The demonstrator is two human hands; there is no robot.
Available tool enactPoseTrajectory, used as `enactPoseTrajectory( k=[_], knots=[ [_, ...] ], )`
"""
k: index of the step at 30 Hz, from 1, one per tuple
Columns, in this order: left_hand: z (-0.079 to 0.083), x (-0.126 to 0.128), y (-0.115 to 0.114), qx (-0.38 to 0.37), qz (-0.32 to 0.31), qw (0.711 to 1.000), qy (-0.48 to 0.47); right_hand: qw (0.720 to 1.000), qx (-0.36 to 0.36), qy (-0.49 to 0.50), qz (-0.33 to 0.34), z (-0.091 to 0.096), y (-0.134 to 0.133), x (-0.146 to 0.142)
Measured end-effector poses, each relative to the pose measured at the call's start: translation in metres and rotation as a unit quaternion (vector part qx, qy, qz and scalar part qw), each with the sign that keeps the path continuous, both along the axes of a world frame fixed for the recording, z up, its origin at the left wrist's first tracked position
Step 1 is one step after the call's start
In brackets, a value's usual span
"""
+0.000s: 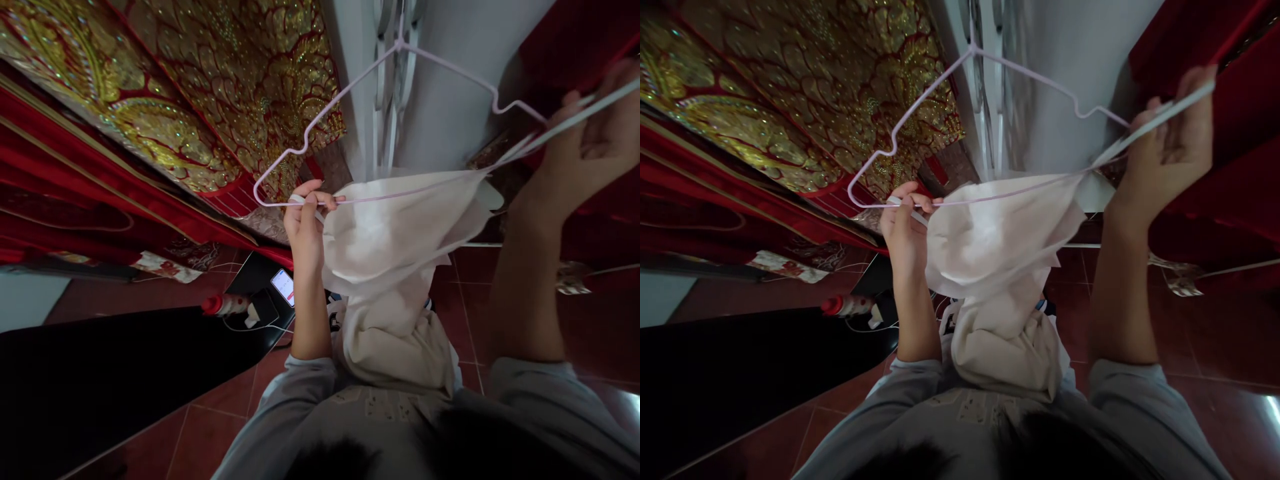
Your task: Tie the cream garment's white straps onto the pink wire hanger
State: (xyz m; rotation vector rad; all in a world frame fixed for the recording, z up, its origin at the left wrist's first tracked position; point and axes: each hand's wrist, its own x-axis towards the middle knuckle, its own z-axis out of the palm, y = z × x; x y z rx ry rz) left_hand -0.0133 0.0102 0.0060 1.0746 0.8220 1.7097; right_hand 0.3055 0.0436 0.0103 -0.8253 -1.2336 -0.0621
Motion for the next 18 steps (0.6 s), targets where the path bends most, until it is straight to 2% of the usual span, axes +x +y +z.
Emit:
enactPoseTrajectory(
  k=[3, 5, 6, 8, 10, 13, 15, 18],
  knots=[
    [0.002, -0.001, 0.002, -0.009, 0.005, 1.0, -0.004, 0.996, 0.024, 0.012, -0.08, -0.019, -0.018, -0.001],
    [0.001, 0.001, 0.003, -0.009, 0.009, 1.0, -0.009, 0.99, 0.054, 0.012, -0.126, -0.021, -0.033, -0.015],
    [-0.001, 0.002, 0.004, -0.006, 0.007, 1.0, -0.014, 0.989, 0.066, 0.007, -0.132, -0.02, -0.039, -0.025],
    [-0.004, 0.008, 0.003, 0.003, 0.001, 1.0, -0.028, 0.993, 0.059, -0.03, -0.095, -0.013, -0.047, -0.047],
    [-0.008, 0.014, 0.002, 0.001, 0.005, 0.999, -0.033, 0.992, -0.006, -0.126, -0.021, -0.007, -0.047, -0.067],
    [-0.013, 0.018, -0.001, -0.004, 0.002, 1.0, -0.027, 0.954, -0.144, -0.259, 0.049, -0.006, -0.041, -0.084],
    [-0.017, 0.014, -0.003, -0.002, -0.02, 1.0, -0.02, 0.94, -0.192, -0.28, 0.031, -0.01, -0.037, -0.087],
    [-0.023, 0.002, -0.004, -0.015, -0.035, 0.999, 0.022, 0.938, -0.21, -0.277, 0.002, -0.017, -0.035, -0.09]
  ],
)
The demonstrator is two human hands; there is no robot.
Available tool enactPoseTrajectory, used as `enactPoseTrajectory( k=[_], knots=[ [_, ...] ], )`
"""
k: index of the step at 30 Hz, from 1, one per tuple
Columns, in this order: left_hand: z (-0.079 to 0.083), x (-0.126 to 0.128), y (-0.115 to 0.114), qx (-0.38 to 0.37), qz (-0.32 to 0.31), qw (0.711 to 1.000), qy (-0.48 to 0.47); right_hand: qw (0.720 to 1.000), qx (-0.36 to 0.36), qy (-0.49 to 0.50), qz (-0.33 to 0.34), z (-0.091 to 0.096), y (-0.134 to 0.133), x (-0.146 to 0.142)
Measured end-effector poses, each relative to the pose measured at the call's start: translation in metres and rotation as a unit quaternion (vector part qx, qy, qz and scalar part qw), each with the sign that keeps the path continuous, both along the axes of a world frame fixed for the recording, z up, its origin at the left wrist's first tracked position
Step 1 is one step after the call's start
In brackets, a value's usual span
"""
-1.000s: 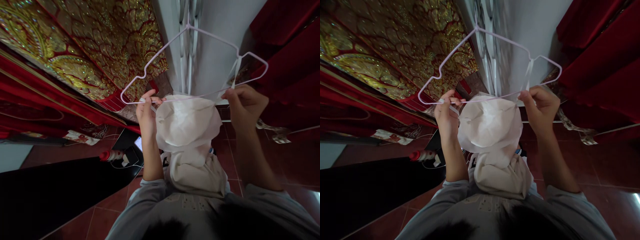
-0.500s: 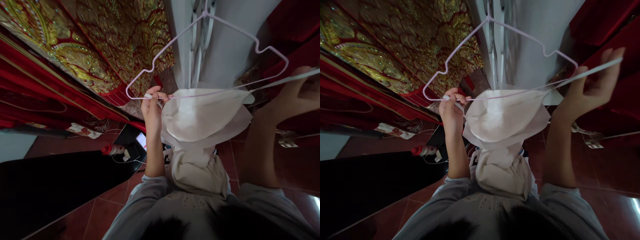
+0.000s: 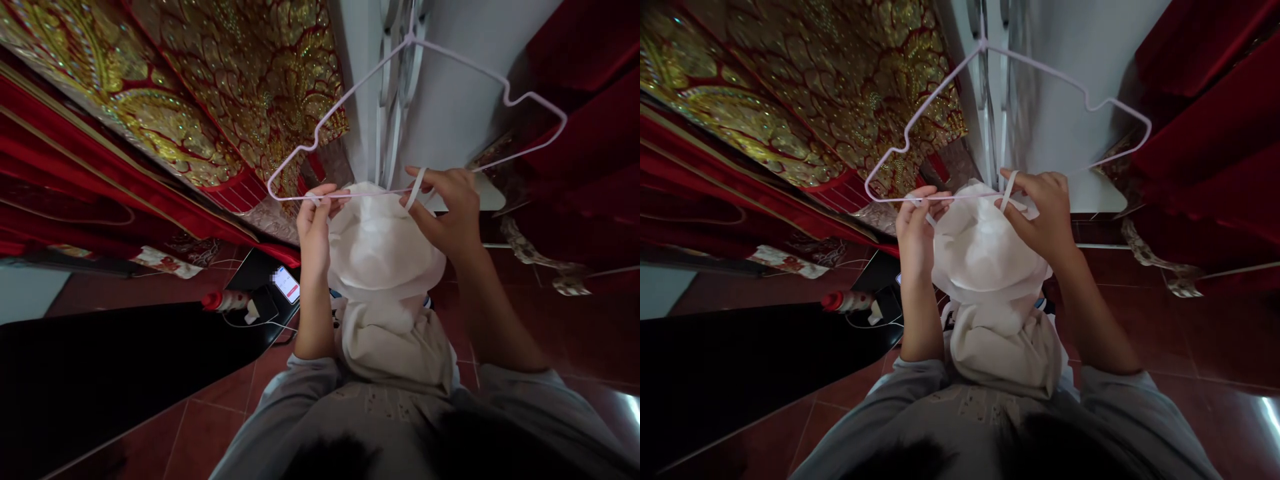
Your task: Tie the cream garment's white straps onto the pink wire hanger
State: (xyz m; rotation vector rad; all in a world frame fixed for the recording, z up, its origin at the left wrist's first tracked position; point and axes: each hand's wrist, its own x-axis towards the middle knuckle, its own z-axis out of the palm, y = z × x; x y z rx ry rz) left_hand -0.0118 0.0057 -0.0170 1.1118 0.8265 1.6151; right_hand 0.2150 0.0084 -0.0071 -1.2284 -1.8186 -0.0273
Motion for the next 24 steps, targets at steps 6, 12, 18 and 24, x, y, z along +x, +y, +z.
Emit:
enactPoseTrajectory(
  k=[6, 12, 18, 24],
  knots=[
    [0.004, -0.032, -0.016, -0.006, 0.017, 0.977, 0.212, 1.0, -0.004, 0.006, 0.014, -0.003, 0.0, -0.005],
    [0.031, -0.044, -0.017, 0.068, 0.119, 0.95, 0.279, 0.999, -0.008, -0.014, 0.034, 0.003, -0.005, -0.002],
    [0.033, -0.063, 0.0, 0.063, 0.221, 0.948, 0.221, 0.999, -0.018, -0.036, 0.028, 0.004, -0.008, -0.005],
    [0.05, -0.077, 0.002, 0.066, 0.189, 0.956, 0.216, 1.0, -0.006, -0.025, 0.01, 0.006, -0.01, 0.005]
  ],
)
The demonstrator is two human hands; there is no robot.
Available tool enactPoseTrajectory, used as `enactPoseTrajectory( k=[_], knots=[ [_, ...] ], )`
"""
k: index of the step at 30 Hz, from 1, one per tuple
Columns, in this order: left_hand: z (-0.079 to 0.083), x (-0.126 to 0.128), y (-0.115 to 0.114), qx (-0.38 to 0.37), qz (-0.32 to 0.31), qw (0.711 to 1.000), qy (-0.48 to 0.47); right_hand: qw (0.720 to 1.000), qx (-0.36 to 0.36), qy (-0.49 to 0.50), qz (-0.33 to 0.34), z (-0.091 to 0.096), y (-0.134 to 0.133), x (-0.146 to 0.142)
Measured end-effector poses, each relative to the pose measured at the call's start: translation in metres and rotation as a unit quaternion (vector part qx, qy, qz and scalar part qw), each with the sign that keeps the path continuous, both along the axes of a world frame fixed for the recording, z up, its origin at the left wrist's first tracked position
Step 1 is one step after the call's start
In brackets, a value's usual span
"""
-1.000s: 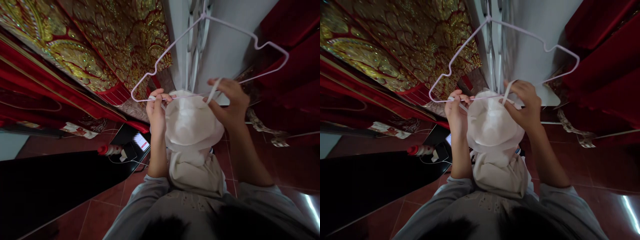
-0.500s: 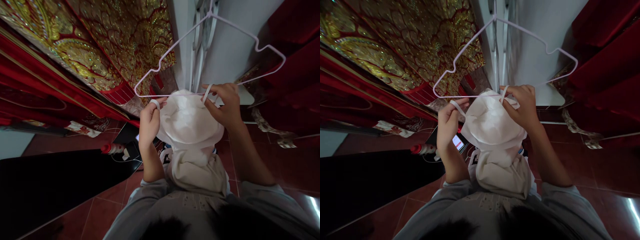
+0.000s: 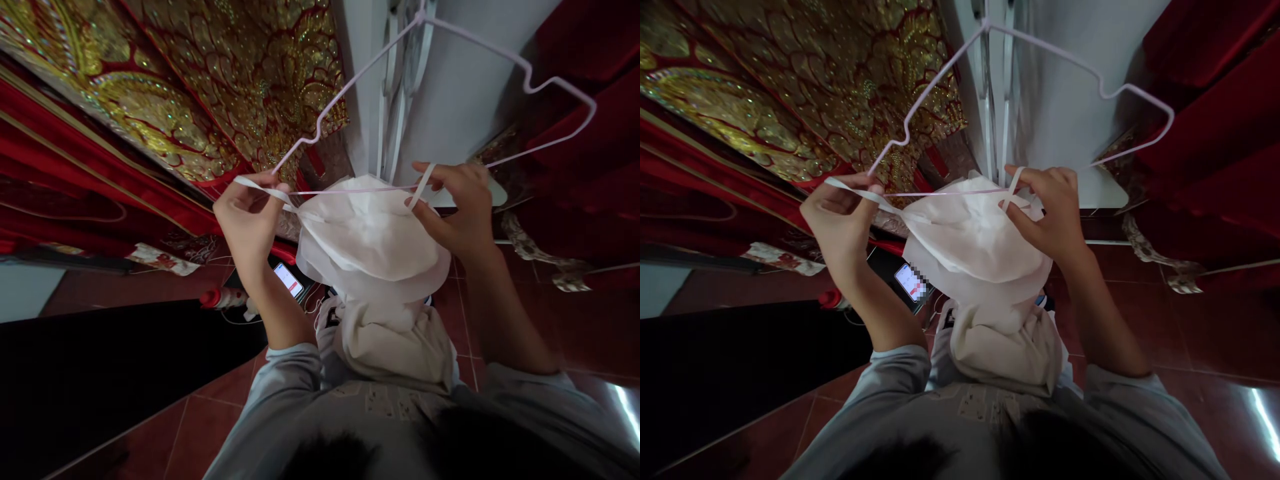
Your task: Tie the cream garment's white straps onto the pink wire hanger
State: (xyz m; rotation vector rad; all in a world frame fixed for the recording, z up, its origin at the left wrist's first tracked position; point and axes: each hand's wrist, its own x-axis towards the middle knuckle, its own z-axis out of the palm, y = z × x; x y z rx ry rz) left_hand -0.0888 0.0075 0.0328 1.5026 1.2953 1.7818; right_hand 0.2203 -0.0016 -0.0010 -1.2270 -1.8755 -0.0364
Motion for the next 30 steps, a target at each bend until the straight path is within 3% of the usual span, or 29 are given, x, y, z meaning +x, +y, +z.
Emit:
enactPoseTrajectory(
  k=[5, 10, 16, 18, 21, 23, 27, 30],
  knots=[
    [0.012, 0.018, 0.024, -0.002, -0.083, 0.997, -0.002, 1.0, 0.001, -0.001, 0.007, -0.002, -0.002, 0.0],
    [0.021, 0.027, 0.046, -0.08, -0.139, 0.986, -0.045, 0.999, 0.013, -0.012, -0.031, -0.003, -0.002, 0.001],
    [0.043, 0.012, 0.054, -0.158, -0.238, 0.949, 0.134, 1.0, 0.016, 0.003, -0.02, -0.001, -0.006, 0.004],
    [0.046, 0.01, 0.058, -0.127, -0.228, 0.949, 0.174, 0.999, 0.037, 0.013, -0.011, -0.001, -0.006, -0.001],
    [0.045, 0.012, 0.059, 0.007, -0.201, 0.952, 0.231, 0.998, 0.06, 0.028, -0.005, -0.003, -0.006, -0.009],
    [0.049, 0.016, 0.058, 0.064, -0.211, 0.938, 0.268, 0.998, 0.049, 0.035, -0.013, -0.004, -0.007, -0.011],
    [0.067, 0.02, 0.059, 0.033, -0.294, 0.905, 0.305, 0.999, 0.042, 0.024, -0.025, -0.004, -0.007, -0.009],
    [0.069, 0.019, 0.065, 0.037, -0.24, 0.939, 0.243, 0.999, 0.041, 0.005, -0.015, -0.005, -0.008, -0.006]
  ],
)
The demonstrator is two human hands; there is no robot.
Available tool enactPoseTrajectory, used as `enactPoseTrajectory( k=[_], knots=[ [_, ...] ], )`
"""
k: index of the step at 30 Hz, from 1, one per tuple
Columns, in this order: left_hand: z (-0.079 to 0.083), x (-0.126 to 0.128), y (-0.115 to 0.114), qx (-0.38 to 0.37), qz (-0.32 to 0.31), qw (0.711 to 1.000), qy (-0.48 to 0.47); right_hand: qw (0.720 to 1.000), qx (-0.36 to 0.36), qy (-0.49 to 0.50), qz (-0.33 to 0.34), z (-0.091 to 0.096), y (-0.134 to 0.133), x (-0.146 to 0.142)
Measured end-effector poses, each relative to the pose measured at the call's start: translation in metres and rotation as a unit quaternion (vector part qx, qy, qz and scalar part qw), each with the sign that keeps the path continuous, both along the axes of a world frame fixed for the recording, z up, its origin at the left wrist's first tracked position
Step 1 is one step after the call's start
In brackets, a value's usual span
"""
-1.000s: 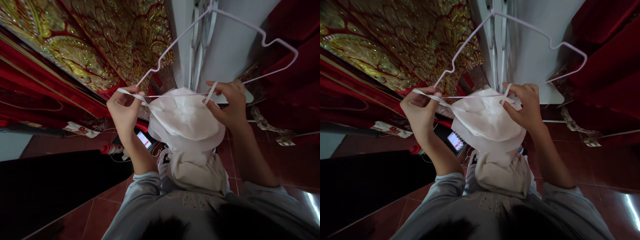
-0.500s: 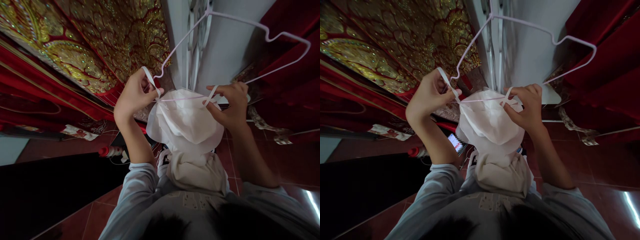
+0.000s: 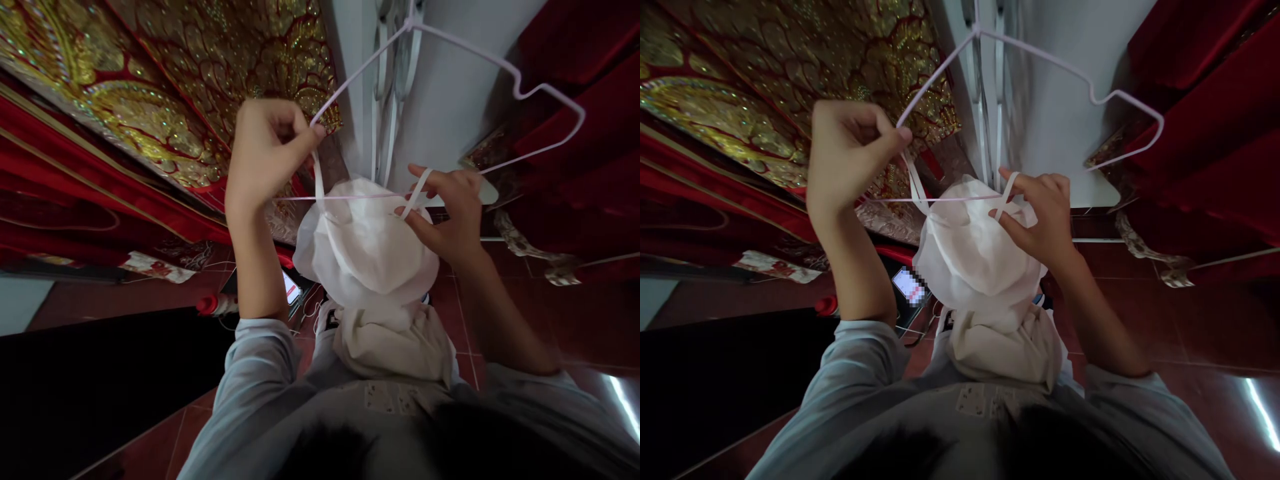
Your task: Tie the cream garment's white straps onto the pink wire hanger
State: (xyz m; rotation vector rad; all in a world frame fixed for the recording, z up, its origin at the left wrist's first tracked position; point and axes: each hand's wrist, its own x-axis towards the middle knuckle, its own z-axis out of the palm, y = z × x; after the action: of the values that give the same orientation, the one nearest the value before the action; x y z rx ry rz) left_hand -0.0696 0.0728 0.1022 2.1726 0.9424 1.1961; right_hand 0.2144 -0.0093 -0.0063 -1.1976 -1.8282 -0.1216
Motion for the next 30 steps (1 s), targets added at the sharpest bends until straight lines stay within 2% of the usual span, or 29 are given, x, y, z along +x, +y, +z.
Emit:
enactPoseTrajectory(
  k=[2, 4, 5, 7, 8, 10, 11, 14, 15, 17, 20, 22, 25, 27, 29, 30],
  knots=[
    [-0.014, -0.002, 0.001, 0.01, 0.046, 0.994, -0.099, 1.0, -0.01, 0.001, 0.014, -0.002, 0.0, 0.001],
    [-0.039, -0.001, -0.003, 0.008, 0.073, 0.973, -0.22, 0.999, -0.015, 0.016, 0.027, -0.006, 0.0, 0.002],
    [-0.055, 0.002, -0.009, 0.007, 0.087, 0.955, -0.283, 0.999, -0.017, 0.024, 0.03, -0.007, 0.001, 0.001],
    [-0.084, 0.014, -0.023, -0.001, 0.138, 0.898, -0.418, 0.999, -0.025, 0.032, 0.03, -0.008, 0.001, -0.001],
    [-0.096, 0.023, -0.032, -0.045, 0.144, 0.879, -0.452, 0.999, -0.027, 0.031, 0.032, -0.007, 0.001, -0.003],
    [-0.113, 0.044, -0.049, -0.143, 0.128, 0.872, -0.45, 0.998, -0.017, 0.023, 0.048, -0.004, 0.0, -0.003],
    [-0.116, 0.054, -0.057, -0.149, 0.125, 0.867, -0.459, 0.998, -0.002, 0.023, 0.055, -0.003, -0.001, -0.001],
    [-0.115, 0.075, -0.069, -0.126, 0.102, 0.859, -0.485, 0.99, 0.099, 0.095, 0.024, 0.001, -0.002, 0.021],
    [-0.113, 0.077, -0.07, -0.116, 0.095, 0.858, -0.492, 0.979, 0.142, 0.146, -0.004, 0.001, -0.001, 0.034],
    [-0.108, 0.078, -0.068, -0.096, 0.092, 0.856, -0.499, 0.938, 0.219, 0.263, -0.05, 0.001, 0.004, 0.063],
    [-0.104, 0.074, -0.061, -0.074, 0.119, 0.86, -0.49, 0.945, 0.137, 0.294, -0.035, 0.006, 0.017, 0.097],
    [-0.104, 0.073, -0.056, -0.063, 0.143, 0.859, -0.488, 0.956, 0.091, 0.278, 0.003, 0.018, 0.024, 0.102],
    [-0.105, 0.073, -0.049, -0.046, 0.16, 0.851, -0.498, 0.979, 0.026, 0.202, 0.028, 0.046, 0.03, 0.088],
    [-0.106, 0.072, -0.047, -0.042, 0.157, 0.85, -0.502, 0.991, -0.015, 0.133, 0.017, 0.063, 0.033, 0.073],
    [-0.108, 0.07, -0.045, -0.048, 0.152, 0.853, -0.497, 0.997, -0.023, 0.079, 0.0, 0.072, 0.036, 0.058],
    [-0.108, 0.069, -0.045, -0.055, 0.148, 0.856, -0.493, 0.996, -0.031, 0.084, 0.01, 0.071, 0.036, 0.052]
  ],
)
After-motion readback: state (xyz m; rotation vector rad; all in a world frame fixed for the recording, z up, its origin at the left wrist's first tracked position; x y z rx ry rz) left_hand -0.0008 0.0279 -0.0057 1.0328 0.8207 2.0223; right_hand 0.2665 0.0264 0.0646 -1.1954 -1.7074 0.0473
